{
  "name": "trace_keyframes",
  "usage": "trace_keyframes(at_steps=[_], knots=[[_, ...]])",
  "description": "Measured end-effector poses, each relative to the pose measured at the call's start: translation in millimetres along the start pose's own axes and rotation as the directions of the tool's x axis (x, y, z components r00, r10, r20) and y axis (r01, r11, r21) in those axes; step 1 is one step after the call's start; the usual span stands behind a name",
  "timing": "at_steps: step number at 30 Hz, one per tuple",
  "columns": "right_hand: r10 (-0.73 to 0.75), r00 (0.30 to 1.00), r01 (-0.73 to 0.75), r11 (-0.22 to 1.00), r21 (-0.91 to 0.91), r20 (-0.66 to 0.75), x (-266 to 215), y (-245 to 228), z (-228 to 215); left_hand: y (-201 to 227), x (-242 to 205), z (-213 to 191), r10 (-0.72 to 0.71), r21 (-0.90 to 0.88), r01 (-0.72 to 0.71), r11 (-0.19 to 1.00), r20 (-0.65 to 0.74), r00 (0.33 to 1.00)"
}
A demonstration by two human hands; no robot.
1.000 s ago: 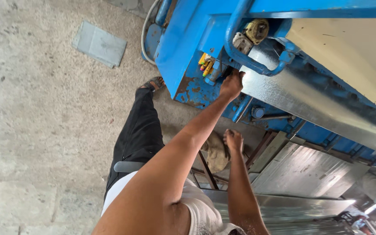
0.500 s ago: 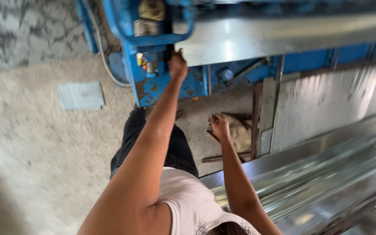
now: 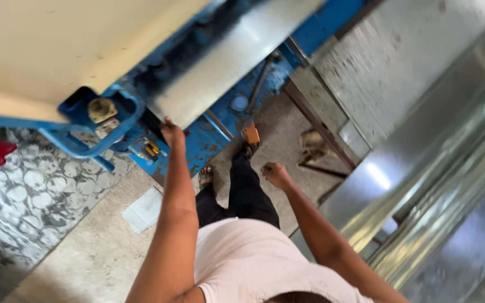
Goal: The person repeatedly feeds rectangular metal sheets into a blue industrial bending machine. They align the sheet, pull the handle to bend the edge, and then remove the sheet to place it on a stack on the floor. This process is repeated for multiple sheets.
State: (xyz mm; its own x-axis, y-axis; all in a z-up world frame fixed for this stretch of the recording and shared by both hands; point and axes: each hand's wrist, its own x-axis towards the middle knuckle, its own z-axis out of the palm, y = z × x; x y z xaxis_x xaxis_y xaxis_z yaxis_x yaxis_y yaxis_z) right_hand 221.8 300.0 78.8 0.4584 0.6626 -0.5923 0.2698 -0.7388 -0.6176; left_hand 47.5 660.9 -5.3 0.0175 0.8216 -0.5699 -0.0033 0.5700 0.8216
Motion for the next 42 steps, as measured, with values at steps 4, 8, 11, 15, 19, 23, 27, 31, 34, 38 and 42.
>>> trace_keyframes(at_steps=[4,8,11,15,19,23,27,31,34,38,42], knots=[[0.145,0.989,-0.143,0.987,-0.075,0.022,-1.9,15.0,-16.2,19.5,-5.4,-2.5,0.006,0.083,-0.008,0.997,0.032,0.999],[0.122,0.990,-0.124,0.992,-0.024,-0.070,-13.0,30.1,-26.3,31.9,-16.3,-3.6,-0.086,0.122,0.090,0.988,-0.034,0.996],[0.196,0.977,-0.189,0.979,0.077,-0.088,-11.6,39.0,-23.5,36.5,-19.8,-3.7,-0.080,0.156,0.087,0.984,-0.056,0.995],[0.113,0.987,-0.101,0.989,0.107,-0.117,9.3,37.8,-6.0,44.5,-21.2,-5.0,-0.118,0.124,0.123,0.985,-0.049,0.992],[0.045,0.990,-0.014,0.974,0.227,-0.132,40.0,14.5,26.6,49.9,-25.4,-4.4,-0.140,0.117,0.144,0.983,-0.038,0.989],[-0.226,0.964,0.259,0.913,0.316,-0.138,64.8,-36.5,45.6,58.3,-30.9,-3.3,-0.165,0.088,0.167,0.982,-0.024,0.986],[-0.182,0.983,0.183,0.945,0.271,-0.030,63.9,-107.7,43.1,64.4,-36.6,-1.9,-0.174,0.092,0.175,0.980,-0.021,0.985],[-0.233,0.972,0.215,0.939,0.269,0.036,54.3,-139.9,30.3,73.7,-38.7,1.9,-0.240,0.047,0.241,0.969,-0.031,0.970],[-0.165,0.980,0.137,0.966,0.219,0.113,60.4,-132.9,39.5,80.6,-38.5,-1.1,-0.272,0.132,0.269,0.954,0.009,0.962],[-0.201,0.976,0.185,0.969,0.166,0.083,75.5,-98.5,60.6,79.1,-40.7,-10.1,-0.315,0.145,0.308,0.940,0.029,0.949],[-0.158,0.987,0.137,0.939,0.314,0.041,82.4,-72.4,70.6,65.9,-42.2,-14.4,-0.275,0.141,0.268,0.953,0.033,0.961]])
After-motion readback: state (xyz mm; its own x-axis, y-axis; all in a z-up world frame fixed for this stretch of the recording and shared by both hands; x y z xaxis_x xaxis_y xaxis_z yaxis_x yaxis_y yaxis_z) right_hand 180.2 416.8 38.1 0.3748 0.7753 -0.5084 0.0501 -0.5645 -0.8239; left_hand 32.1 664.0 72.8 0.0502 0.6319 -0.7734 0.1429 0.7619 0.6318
